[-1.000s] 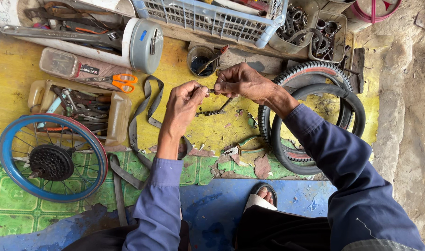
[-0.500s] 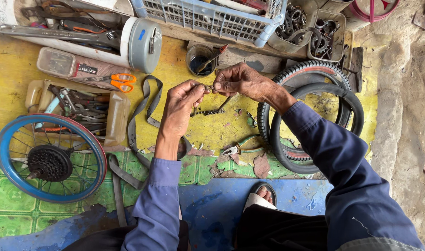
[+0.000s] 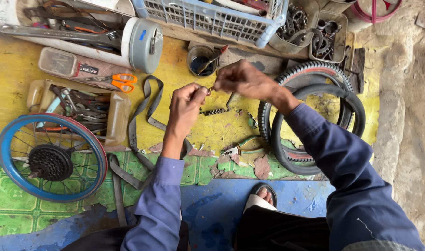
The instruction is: The person sits on the floor and uses pliers to cut and join a bicycle chain. They manipulate the chain links, apply lubricant from a small container, and repeatedly use the pliers to secure the chain ends together.
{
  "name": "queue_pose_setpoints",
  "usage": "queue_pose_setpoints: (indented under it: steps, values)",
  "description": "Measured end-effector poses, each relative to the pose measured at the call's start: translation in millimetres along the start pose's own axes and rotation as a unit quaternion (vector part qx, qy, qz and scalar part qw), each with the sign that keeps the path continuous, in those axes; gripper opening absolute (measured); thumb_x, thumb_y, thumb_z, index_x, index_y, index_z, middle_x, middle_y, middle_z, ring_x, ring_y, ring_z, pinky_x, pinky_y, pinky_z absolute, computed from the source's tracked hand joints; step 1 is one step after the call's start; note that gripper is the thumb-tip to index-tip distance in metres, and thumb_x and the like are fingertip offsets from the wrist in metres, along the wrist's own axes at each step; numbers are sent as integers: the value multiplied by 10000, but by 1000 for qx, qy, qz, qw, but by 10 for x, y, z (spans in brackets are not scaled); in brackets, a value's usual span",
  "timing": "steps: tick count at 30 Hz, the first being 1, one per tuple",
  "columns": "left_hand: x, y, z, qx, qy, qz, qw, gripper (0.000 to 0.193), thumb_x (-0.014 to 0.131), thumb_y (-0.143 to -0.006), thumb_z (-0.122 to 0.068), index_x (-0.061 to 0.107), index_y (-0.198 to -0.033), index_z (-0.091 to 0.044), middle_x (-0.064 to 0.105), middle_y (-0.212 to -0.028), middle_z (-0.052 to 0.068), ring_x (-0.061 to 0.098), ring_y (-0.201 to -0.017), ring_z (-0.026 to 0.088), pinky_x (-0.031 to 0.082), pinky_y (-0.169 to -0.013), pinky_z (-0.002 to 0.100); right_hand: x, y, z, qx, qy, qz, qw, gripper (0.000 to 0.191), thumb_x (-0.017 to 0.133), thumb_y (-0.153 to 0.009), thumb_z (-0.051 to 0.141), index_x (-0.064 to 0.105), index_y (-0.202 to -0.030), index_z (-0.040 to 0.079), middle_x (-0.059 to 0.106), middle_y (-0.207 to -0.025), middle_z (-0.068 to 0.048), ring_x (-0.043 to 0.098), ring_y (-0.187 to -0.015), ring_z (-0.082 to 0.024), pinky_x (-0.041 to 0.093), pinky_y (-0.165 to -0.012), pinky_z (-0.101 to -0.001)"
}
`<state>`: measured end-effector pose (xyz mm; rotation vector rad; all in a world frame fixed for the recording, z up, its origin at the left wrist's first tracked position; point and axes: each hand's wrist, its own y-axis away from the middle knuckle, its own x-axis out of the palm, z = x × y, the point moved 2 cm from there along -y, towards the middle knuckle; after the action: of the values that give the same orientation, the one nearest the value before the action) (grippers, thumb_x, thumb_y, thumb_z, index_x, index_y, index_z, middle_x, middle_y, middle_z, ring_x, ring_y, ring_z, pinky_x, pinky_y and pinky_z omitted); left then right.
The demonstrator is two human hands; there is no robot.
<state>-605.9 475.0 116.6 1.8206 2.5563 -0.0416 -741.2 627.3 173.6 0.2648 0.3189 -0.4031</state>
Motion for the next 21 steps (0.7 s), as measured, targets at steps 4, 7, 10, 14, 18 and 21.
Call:
queue_pose_setpoints:
  steps: [4,7,10,14,18,21]
  values:
    - [-33,7,22,-75,287,51,954,145,608,-1049,-85,709,-972,-14,651,-860,25,516,-753,97,426,-693,252,-20,36,-332,8,-207,60,976,182,654,-1058,165,733,-1069,2,718,-937,-31,654,-838,-109,557,-776,-277]
    - [-109,-6,-6,-37,406,20,913,111,615,-983,-107,691,-992,-26,710,-921,68,577,-763,124,454,-714,269,-57,66,-442,9,-160,86,983,212,660,-1018,177,752,-1119,15,750,-943,-42,673,-826,-105,580,-795,-267]
    - [-200,-41,-18,-24,236,19,971,207,603,-1035,-173,701,-959,-7,699,-876,56,582,-760,114,481,-739,273,-155,86,-418,0,-174,79,982,228,698,-964,182,738,-1113,14,760,-975,-45,668,-788,-108,592,-756,-276]
    - [-106,-28,-9,-57,140,85,985,268,578,-1068,-239,703,-963,-27,638,-808,29,572,-729,101,482,-687,275,-208,81,-298,0,-150,50,987,188,708,-999,165,752,-1076,-2,741,-923,-46,648,-770,-102,565,-722,-269]
    - [57,-9,-57,-59,210,126,968,232,572,-1052,-230,701,-1018,-40,648,-840,16,582,-767,86,488,-721,259,-127,68,-182,-34,-256,70,964,172,702,-1048,171,743,-1062,4,741,-958,-38,617,-782,-89,531,-749,-254]
    - [41,0,-107,-52,247,94,963,192,579,-1052,-191,675,-988,-37,645,-853,23,565,-748,93,474,-708,258,-98,43,-188,-16,-223,54,973,174,705,-1024,178,736,-1049,8,732,-935,-31,643,-794,-94,549,-758,-269]
